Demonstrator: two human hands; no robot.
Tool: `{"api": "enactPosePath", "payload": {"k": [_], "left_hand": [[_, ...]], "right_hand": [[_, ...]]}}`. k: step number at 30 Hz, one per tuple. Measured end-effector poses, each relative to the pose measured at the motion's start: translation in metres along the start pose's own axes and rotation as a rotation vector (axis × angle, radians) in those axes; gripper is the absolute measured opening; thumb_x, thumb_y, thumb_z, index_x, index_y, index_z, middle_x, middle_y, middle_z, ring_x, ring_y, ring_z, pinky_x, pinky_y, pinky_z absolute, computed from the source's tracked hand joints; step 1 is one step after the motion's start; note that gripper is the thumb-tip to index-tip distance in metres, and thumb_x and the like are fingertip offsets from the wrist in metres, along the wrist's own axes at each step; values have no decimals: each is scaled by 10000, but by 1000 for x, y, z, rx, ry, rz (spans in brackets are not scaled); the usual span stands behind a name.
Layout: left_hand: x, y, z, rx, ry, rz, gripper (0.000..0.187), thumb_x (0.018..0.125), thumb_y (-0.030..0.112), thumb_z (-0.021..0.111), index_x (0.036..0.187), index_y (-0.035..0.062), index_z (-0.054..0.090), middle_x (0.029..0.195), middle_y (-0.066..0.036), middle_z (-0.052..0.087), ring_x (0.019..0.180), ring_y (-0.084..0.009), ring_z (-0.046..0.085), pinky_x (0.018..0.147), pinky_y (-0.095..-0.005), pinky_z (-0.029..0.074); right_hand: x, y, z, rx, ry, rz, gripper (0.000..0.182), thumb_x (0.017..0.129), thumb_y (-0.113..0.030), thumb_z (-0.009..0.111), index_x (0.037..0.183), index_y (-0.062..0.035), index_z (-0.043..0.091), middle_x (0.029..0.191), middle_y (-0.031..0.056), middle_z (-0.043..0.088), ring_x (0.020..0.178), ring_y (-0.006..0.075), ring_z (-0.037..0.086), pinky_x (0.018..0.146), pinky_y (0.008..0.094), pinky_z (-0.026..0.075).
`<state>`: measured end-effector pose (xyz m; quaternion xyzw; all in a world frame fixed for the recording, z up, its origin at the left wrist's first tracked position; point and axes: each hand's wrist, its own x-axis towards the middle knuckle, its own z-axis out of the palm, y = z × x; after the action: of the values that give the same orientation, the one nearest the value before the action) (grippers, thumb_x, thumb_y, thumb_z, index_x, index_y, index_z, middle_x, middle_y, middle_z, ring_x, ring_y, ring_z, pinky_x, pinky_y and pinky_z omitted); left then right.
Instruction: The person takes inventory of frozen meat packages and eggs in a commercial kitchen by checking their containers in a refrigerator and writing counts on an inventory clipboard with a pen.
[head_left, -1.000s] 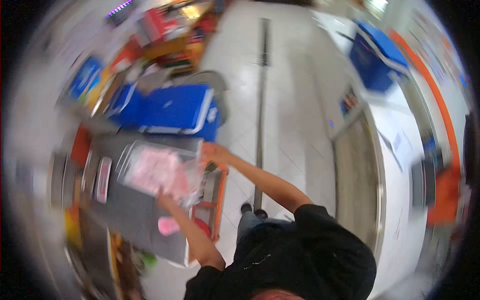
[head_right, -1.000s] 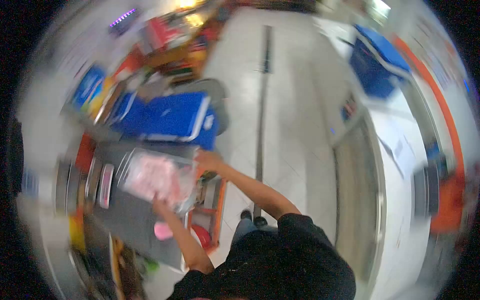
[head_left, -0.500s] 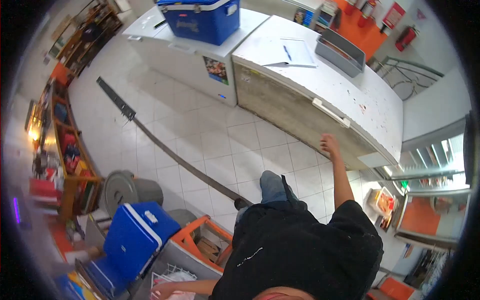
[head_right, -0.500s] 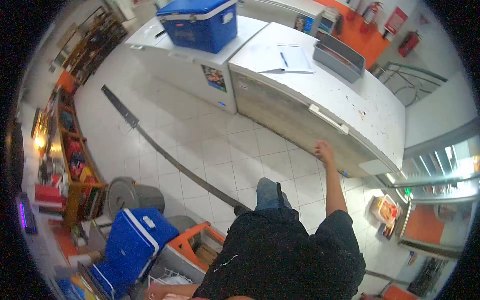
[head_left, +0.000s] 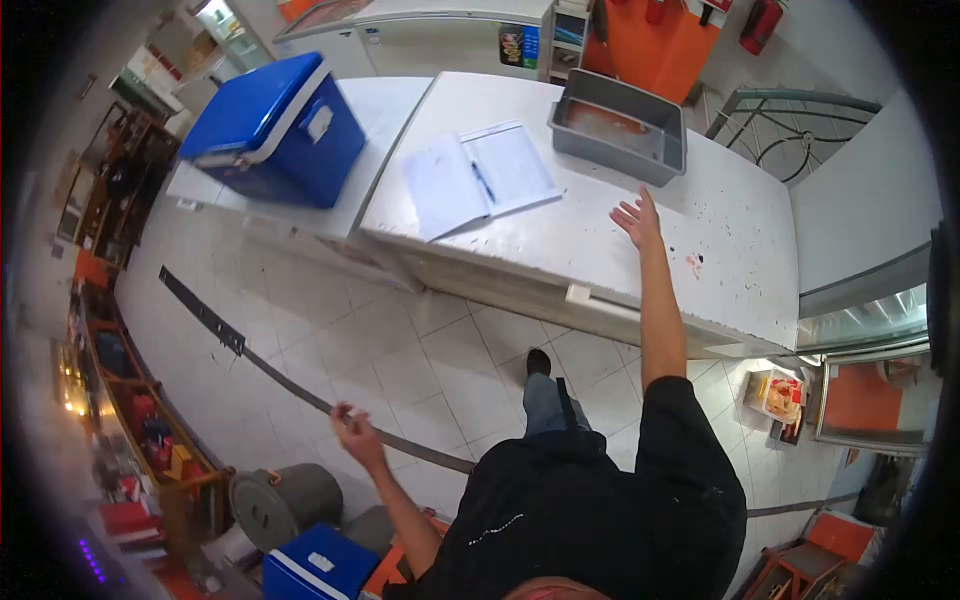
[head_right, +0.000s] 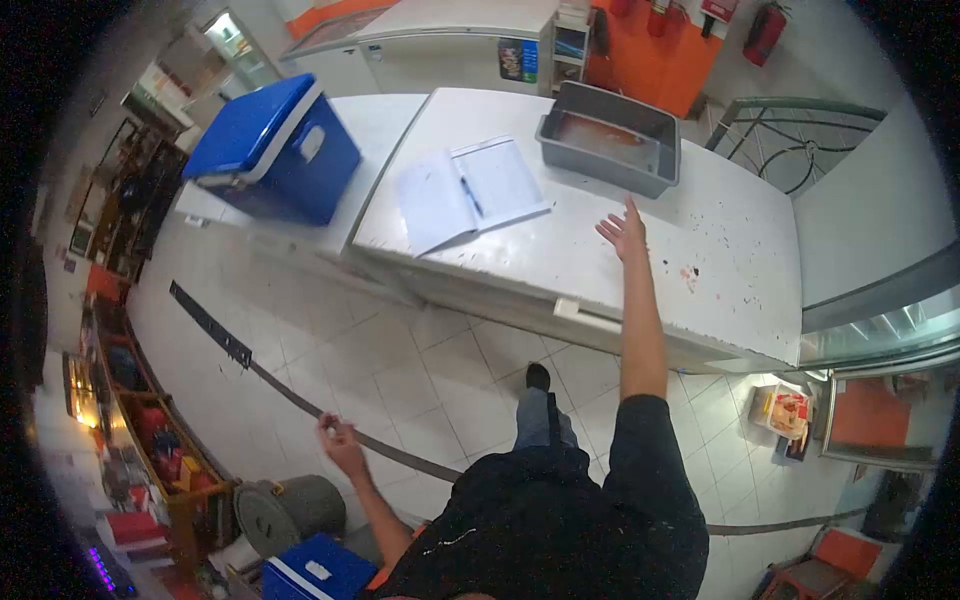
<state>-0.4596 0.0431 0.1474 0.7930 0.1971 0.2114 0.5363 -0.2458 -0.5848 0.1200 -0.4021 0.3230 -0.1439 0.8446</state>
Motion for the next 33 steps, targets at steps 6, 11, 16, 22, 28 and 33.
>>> {"api": "enactPosePath", "payload": {"k": [6, 11, 16, 22, 28, 33], "left_hand": [[-3, 57, 135, 92, -430, 32, 333, 872, 39, 567, 1202, 31, 519, 1039, -69, 574, 794, -142, 597, 680, -265, 489], [38, 59, 168, 148, -472, -39, 304, 857, 39, 576, 1160, 32, 555, 1001, -82, 615, 804, -140, 600, 672, -259, 493], [102, 48, 218, 78, -537, -37, 258, 887, 73, 559, 1141, 24, 560, 948, -70, 617, 771, -132, 595, 645, -257, 490], [188, 62, 297, 64, -823, 62, 229, 901, 101, 567, 1116, 21, 571, 914, -53, 611, 763, -117, 588, 637, -241, 477], [235, 90, 383, 16, -1099, 212, 225, 914, 119, 561, 1118, 24, 573, 904, -44, 601, 756, -113, 576, 651, -240, 470], [204, 93, 431, -33, -1273, 254, 218, 916, 125, 569, 1115, 37, 575, 907, -40, 596, 758, -110, 567, 643, -237, 466]], "right_hand": [[129, -26, 45, 321, 54, 187, 1227, 693, -553, 753, 1441, -11, -54, 1453, 339, 75, 1302, 536, 240, 999, 599, 381], [273, 29, -4, 585, -70, 302, 794, 802, -441, 672, 1405, -161, 239, 1350, 345, 284, 1199, 579, 362, 932, 609, 449], [198, -12, 30, 313, 195, 45, 307, 838, -198, 514, 1051, 6, 428, 1132, 274, 497, 938, 447, 602, 689, 509, 594], [72, -19, -23, 267, 235, -47, 326, 818, -186, 504, 1084, 1, 491, 989, 199, 598, 772, 347, 665, 555, 425, 603], [-129, 6, -89, 196, 552, -124, 326, 786, -262, 565, 1051, -73, 539, 980, 103, 591, 794, 238, 623, 633, 382, 565], [-300, 50, -119, 275, 953, -202, 365, 754, -307, 596, 1062, -119, 542, 989, 68, 584, 874, 204, 578, 720, 378, 505]]}}
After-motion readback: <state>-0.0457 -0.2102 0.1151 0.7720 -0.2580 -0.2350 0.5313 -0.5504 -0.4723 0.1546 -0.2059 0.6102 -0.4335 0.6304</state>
